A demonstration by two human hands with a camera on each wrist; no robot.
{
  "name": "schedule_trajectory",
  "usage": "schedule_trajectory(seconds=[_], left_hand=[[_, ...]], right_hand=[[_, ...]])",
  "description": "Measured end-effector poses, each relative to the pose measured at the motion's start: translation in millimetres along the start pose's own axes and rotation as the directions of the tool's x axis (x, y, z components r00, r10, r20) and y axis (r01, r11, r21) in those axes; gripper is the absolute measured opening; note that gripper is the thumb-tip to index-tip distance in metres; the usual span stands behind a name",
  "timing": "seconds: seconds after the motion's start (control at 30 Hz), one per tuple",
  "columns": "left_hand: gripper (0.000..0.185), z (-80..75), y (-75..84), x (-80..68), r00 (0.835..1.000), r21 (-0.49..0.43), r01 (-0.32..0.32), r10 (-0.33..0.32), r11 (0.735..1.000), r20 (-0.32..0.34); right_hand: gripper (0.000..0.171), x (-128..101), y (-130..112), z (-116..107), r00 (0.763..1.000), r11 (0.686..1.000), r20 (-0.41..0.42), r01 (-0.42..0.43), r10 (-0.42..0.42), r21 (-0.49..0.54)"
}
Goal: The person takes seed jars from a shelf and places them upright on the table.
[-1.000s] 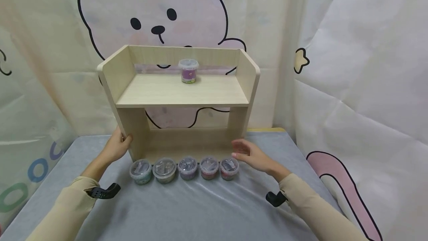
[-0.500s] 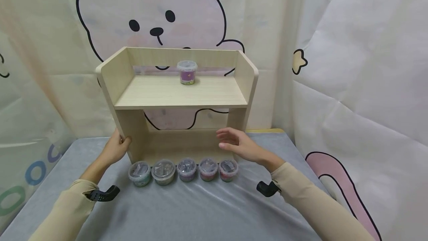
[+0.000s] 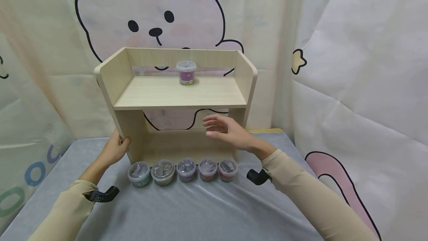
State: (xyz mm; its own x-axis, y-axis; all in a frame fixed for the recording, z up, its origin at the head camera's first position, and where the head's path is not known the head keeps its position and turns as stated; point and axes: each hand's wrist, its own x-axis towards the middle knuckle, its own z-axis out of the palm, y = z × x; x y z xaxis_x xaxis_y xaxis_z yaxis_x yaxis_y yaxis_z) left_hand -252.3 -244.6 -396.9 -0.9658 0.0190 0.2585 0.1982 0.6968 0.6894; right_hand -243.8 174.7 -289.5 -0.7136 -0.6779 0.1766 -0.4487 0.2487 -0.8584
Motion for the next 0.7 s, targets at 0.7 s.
schedule_trajectory(seconds=[0.7], left_hand=[[0.061, 1.2, -2.5, 1.3, 1.000, 0.008, 0.003, -0.003, 1.000, 0.010]], right_hand=[[0.052, 80, -62, -22, 0.977, 1.000, -0.214, 0.007, -0.003, 0.020]])
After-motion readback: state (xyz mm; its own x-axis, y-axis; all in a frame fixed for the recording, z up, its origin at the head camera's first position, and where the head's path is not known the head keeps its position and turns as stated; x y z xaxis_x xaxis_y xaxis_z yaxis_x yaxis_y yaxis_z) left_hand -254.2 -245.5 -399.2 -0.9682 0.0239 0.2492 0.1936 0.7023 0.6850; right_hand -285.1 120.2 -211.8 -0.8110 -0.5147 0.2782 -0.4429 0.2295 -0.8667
